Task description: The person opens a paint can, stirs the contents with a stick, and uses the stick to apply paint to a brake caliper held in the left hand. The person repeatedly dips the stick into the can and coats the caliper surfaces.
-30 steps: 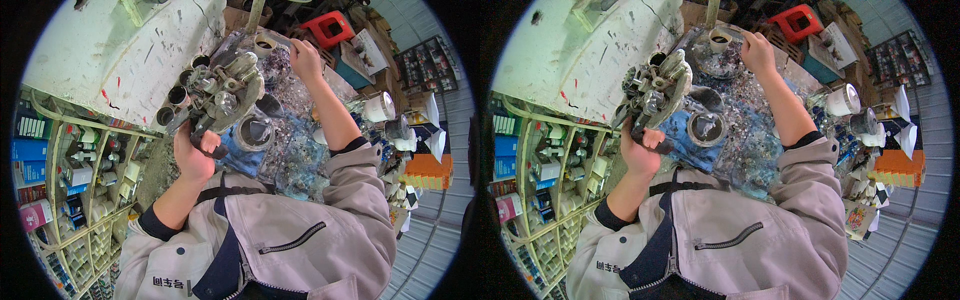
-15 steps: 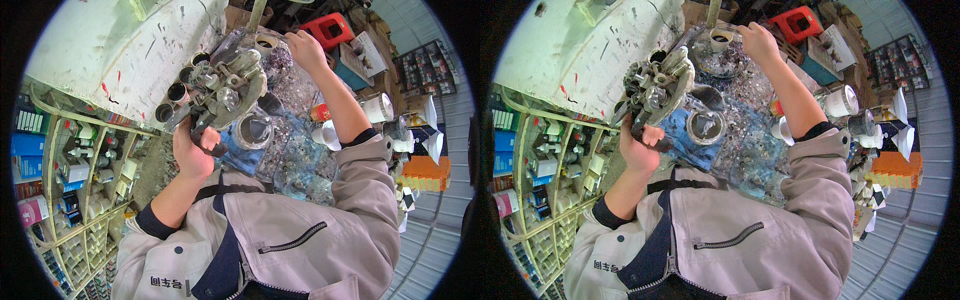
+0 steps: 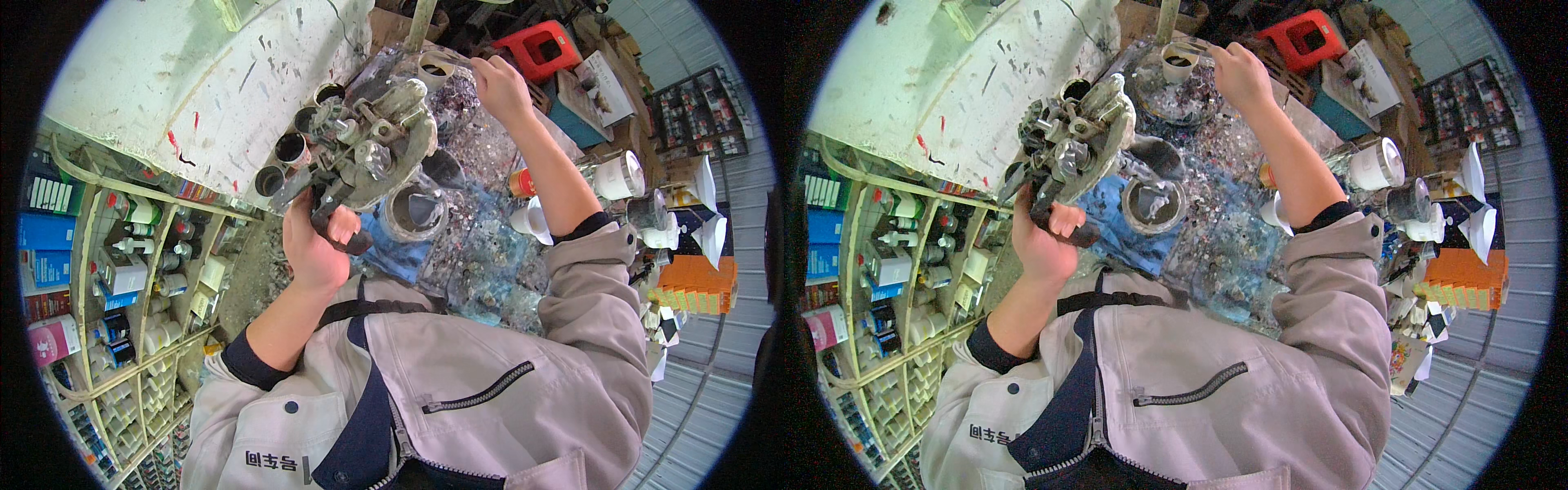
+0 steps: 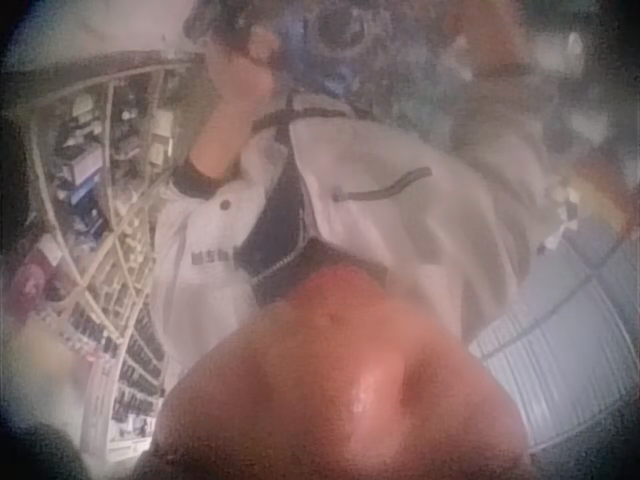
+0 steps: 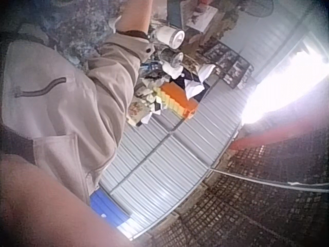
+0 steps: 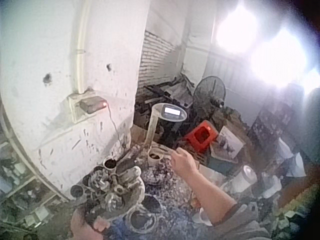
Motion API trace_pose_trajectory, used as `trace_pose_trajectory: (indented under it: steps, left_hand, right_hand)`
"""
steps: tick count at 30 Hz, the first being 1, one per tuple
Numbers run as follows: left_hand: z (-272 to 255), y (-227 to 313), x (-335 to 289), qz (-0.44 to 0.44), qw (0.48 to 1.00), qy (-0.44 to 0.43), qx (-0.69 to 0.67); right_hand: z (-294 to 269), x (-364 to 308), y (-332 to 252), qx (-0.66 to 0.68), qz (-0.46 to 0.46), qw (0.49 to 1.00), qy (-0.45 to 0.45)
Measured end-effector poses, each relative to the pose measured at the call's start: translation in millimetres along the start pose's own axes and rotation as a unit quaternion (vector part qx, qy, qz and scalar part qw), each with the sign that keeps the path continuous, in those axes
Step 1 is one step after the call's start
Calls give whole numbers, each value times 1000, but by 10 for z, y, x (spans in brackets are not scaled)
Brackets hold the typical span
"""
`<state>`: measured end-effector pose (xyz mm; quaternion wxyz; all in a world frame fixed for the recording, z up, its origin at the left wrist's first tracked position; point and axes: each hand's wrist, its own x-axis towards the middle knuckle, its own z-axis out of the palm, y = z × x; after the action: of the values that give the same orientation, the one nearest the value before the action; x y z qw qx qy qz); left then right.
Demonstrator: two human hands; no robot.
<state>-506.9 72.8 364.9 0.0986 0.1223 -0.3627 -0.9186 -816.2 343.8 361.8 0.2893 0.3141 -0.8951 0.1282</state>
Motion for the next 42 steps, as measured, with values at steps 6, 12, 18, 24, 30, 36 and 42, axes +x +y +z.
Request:
trace_pose_trajectory:
  steps: [6,12,18,24,30,36,42]
  left_hand:
    - [-12,2,-17,-4,1000,11,-5]
    - [-3,-31,-16,9,998,-5,-66]
    - [-14,-39,-15,16,998,-22,-65]
    - [5,-26,-24,0,1000,8,-15]
    - [6,-14,-37,3,1000,6,-16]
    - [-1,-14,-34,-3,1000,16,-26]
    - [-17,-15,-25,-13,1000,10,-17]
  right_hand:
    - [18,-17,22,11,4,1000,16]
    - [18,-25,41,10,18,1000,-10]
    - [8,-17,24,-33,-7,999,-36]
    - [-5,34,43,-76,-88,993,-32]
    - [15,51,50,-68,-81,994,-32]
    - [16,18,7,-55,-44,996,-51]
    - [-6,21,12,-54,-50,996,-41]
